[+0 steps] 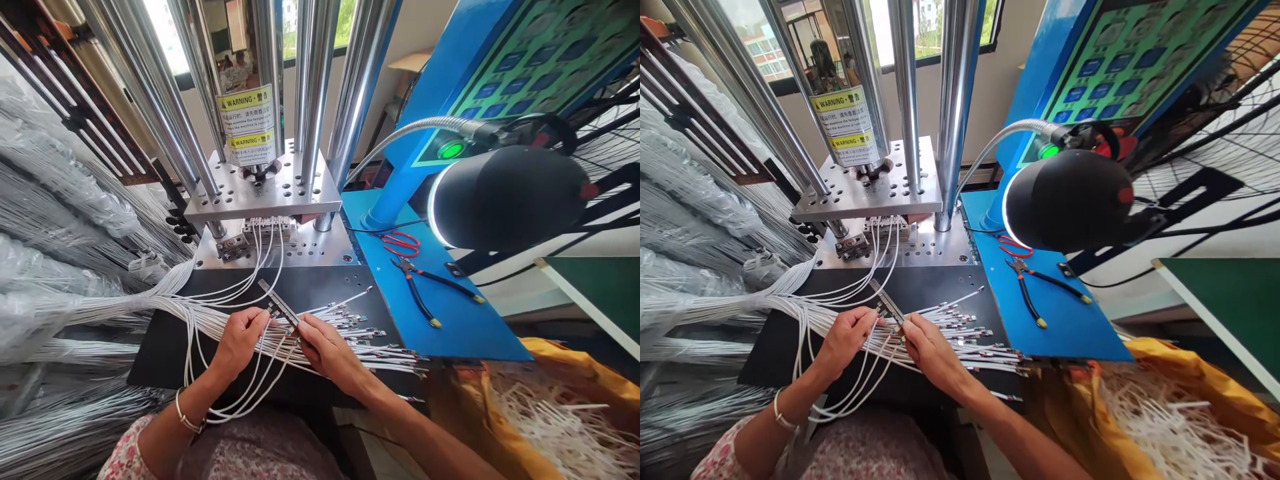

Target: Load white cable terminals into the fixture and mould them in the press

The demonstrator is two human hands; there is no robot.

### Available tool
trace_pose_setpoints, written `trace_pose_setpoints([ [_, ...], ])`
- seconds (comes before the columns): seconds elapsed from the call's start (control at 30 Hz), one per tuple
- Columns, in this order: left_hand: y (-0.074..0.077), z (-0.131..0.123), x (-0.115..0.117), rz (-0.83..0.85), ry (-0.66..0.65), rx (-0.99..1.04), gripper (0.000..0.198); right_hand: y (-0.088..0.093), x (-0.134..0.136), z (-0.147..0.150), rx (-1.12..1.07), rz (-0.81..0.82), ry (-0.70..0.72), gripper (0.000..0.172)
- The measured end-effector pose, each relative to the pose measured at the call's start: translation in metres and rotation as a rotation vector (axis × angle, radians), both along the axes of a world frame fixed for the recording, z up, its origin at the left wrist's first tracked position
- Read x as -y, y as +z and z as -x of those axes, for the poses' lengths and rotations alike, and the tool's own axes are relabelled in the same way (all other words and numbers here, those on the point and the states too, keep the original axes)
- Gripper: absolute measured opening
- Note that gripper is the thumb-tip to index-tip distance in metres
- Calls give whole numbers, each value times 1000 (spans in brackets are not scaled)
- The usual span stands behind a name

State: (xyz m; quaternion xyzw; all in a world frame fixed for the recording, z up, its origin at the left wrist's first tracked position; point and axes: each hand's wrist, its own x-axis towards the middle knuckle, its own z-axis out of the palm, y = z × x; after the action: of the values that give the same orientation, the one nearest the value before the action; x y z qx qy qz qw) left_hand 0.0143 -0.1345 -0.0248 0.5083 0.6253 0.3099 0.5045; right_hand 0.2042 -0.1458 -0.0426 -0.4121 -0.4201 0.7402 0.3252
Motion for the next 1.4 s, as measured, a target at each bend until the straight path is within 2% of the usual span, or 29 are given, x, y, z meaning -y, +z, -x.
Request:
trace_pose_setpoints([
  [0.3,1,-3,0,66,51,174,37,1,0,-1,13,-39,13,34],
  [0.5,3,-6,0,71,45,172,35,3,0,-3,-19,-2,16,33],
  [0.7,5,-2,-3,62,16,178,32,1,-1,-4,84,-88,59,33],
  [0.83,7,1,-10,37,-64,123,34,0,-1,-7,203,-201,83,33],
  [0.97,11,-2,-13,27,-154,3,38,0,1,-8,228,-201,39,33],
  [1.1,26,2,-13,-240,-216,-361,34,-2,0,-11,234,-119,-19,34],
  [1.17,33,10,-23,-328,-189,-440,33,-1,-2,-17,345,-168,-31,34],
  [1.27,42,29,-58,-306,-78,-292,38,9,-5,-28,642,-335,76,31],
  [1.33,48,43,-87,-196,-4,-110,41,20,-7,-35,843,-404,196,28],
  [1.37,52,51,-99,-103,-28,-10,46,25,-11,-37,935,-417,251,28],
  [1.4,57,57,-108,8,-113,94,52,30,-16,-38,1021,-432,299,29],
])
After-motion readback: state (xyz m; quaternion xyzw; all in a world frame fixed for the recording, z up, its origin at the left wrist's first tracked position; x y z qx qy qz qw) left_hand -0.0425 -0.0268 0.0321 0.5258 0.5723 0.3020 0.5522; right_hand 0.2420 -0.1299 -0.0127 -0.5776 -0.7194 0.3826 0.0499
